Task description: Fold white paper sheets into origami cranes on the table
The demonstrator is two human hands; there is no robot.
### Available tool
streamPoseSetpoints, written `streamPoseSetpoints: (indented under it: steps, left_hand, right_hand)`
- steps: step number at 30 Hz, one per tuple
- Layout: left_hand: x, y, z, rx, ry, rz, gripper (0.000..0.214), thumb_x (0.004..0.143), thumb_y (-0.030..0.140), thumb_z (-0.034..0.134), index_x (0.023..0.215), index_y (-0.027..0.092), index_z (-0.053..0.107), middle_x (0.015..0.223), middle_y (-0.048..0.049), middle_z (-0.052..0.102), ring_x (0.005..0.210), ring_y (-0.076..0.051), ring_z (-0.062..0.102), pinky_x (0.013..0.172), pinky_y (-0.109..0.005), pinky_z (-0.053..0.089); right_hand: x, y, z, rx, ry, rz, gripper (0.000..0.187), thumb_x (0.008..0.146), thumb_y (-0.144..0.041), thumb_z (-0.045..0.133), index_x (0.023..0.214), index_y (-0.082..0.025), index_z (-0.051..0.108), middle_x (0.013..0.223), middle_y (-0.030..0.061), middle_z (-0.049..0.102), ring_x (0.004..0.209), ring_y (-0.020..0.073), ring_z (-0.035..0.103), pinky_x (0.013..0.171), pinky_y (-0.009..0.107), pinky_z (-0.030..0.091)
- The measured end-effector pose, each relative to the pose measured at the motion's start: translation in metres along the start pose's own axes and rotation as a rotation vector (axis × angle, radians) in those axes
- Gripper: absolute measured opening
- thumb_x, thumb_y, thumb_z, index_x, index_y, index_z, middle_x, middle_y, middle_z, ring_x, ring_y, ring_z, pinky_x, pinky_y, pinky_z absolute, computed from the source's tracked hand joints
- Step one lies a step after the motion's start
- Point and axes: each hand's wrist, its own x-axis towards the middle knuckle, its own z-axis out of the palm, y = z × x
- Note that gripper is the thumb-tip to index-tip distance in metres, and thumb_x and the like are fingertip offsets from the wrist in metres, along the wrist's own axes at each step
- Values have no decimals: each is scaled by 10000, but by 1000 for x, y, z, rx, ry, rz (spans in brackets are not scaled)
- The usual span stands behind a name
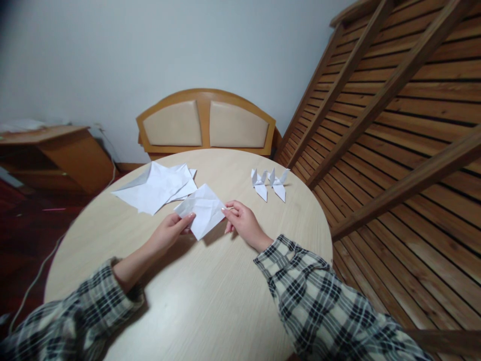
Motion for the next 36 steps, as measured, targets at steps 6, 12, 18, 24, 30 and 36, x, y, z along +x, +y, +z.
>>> streamPoseSetpoints:
  steps: [6, 12, 18, 24, 30, 36]
  left_hand:
    - [-2, 1, 0, 15, -31, 1, 358, 778, 494, 681, 698, 161, 576, 617, -1, 536, 570, -124, 454, 540, -251, 354]
    - [-6, 2, 4, 18, -107, -7, 277, 768, 408, 718, 773, 145, 631, 671, -42, 605, 575, -139, 495, 545, -271, 387]
    - [-5, 2, 4, 39, -86, -14, 254, 769, 378, 696, 696, 149, 613, 610, -39, 594, 545, -144, 512, 537, -278, 401]
    - [-5, 8, 4, 33, 10, 14, 233, 763, 370, 697, 740, 162, 594, 615, -20, 585, 535, -134, 489, 524, -269, 385]
    - [-5, 10, 4, -12, 43, -22, 239, 757, 374, 696, 808, 162, 599, 688, -39, 630, 570, -139, 518, 527, -259, 391]
    - [-6, 10, 4, -19, 37, -21, 252, 763, 388, 693, 805, 161, 592, 683, -36, 618, 570, -141, 510, 538, -266, 383]
  right_hand:
    - [-1, -3, 1, -18, 10, -3, 231, 882, -416, 602, 888, -194, 537, 521, -58, 580, 427, 87, 552, 418, 190, 430]
    - [-3, -5, 2, -14, -5, -5, 252, 880, -439, 611, 887, -197, 540, 511, -52, 591, 414, 94, 539, 394, 194, 423]
    - [-4, -6, 2, -6, -12, -23, 245, 895, -438, 591, 891, -196, 553, 508, -55, 585, 420, 94, 550, 417, 200, 441]
    - [-2, -3, 2, 63, -24, -47, 286, 931, -465, 525, 854, -191, 560, 696, -13, 663, 456, 62, 583, 432, 186, 438]
    - [-1, 1, 1, 95, -35, -28, 279, 926, -467, 541, 902, -191, 566, 796, 19, 707, 467, 65, 597, 425, 187, 453]
    - [-1, 0, 0, 89, -26, -43, 270, 913, -457, 564, 915, -187, 578, 792, 20, 714, 463, 63, 592, 432, 184, 459]
